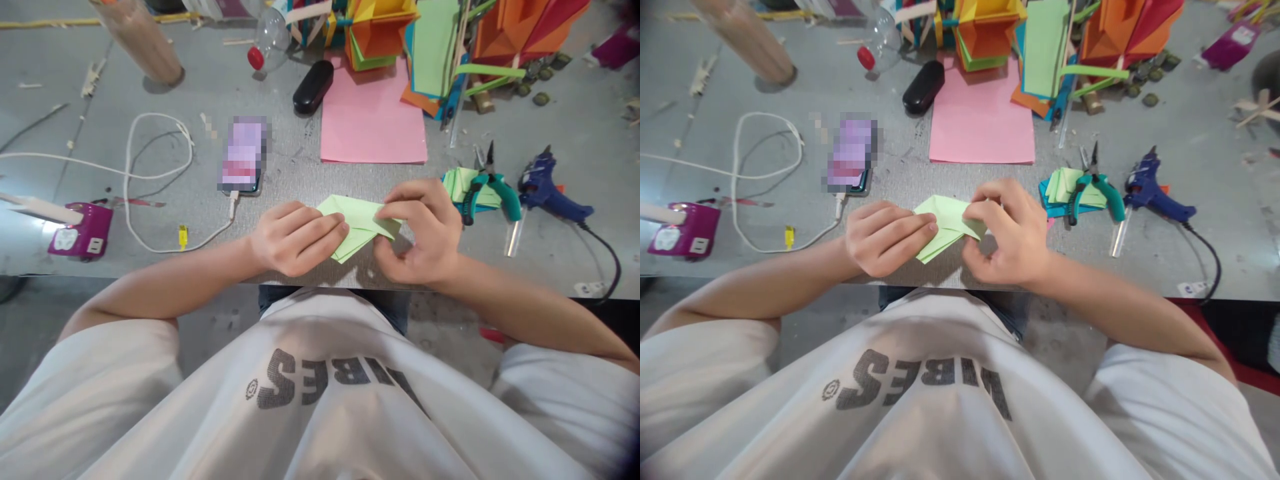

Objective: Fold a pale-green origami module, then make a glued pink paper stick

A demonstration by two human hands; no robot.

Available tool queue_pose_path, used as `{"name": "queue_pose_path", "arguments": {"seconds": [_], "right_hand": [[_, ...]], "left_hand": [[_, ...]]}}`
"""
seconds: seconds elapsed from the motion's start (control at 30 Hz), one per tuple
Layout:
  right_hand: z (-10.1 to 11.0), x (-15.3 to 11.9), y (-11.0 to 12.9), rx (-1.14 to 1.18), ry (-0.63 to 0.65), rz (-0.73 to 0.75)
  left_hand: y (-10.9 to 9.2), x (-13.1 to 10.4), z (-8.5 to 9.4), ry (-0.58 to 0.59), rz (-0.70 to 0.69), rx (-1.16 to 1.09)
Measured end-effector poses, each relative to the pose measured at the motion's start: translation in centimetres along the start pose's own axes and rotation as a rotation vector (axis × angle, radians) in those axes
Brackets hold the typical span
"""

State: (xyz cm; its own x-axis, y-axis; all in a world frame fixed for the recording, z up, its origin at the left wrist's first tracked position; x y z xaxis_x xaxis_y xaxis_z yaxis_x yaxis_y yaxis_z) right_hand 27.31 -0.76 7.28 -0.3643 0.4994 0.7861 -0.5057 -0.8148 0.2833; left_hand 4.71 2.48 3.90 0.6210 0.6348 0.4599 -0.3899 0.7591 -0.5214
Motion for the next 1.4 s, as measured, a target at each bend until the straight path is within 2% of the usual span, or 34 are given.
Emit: {"name": "queue_pose_path", "arguments": {"seconds": [0.23,0.5,0.63,0.8,0.97,1.13,1.3,1.4], "right_hand": [[-0.2,0.1,-0.3,-0.081,0.031,-0.09],[-0.6,-0.6,-1.3,-0.128,0.118,-0.239],[-0.6,-0.7,-1.5,-0.069,0.117,-0.263],[-0.6,-0.5,-1.3,-0.071,0.147,-0.284],[-1.0,0.0,-0.7,-0.065,0.088,-0.16],[-1.4,0.1,-0.5,-0.008,0.084,-0.143],[-1.7,-0.6,-1.2,0.008,0.129,-0.253],[-1.9,-0.9,-1.4,0.037,0.127,-0.268]], "left_hand": [[-0.1,0.7,-1.0,0.066,0.124,-0.088],[-1.4,1.3,-1.3,0.146,0.035,0.013],[-1.7,1.4,-1.1,0.12,0.046,0.032],[-1.1,1.0,-1.1,0.095,0.094,-0.007],[-0.5,0.8,-1.4,0.098,0.102,-0.05],[-0.6,1.0,-1.6,0.119,0.045,-0.004],[-0.8,0.8,-1.5,0.084,0.048,0.037],[-0.8,0.4,-1.7,0.066,0.031,0.074]]}}
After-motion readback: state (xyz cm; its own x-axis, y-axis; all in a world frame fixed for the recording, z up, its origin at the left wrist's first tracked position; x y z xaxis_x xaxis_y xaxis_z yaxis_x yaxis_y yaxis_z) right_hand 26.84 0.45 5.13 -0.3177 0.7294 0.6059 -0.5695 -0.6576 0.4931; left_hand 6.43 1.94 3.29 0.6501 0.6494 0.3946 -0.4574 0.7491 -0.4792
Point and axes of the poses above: each hand's wrist, its own x-axis towards the middle knuckle, its own z-axis out of the back of the hand, y = z × x, the point moved 6 cm from there along x, towards the middle knuckle, and after that the axes turned 2 degrees about z, right-handed, at the moved point
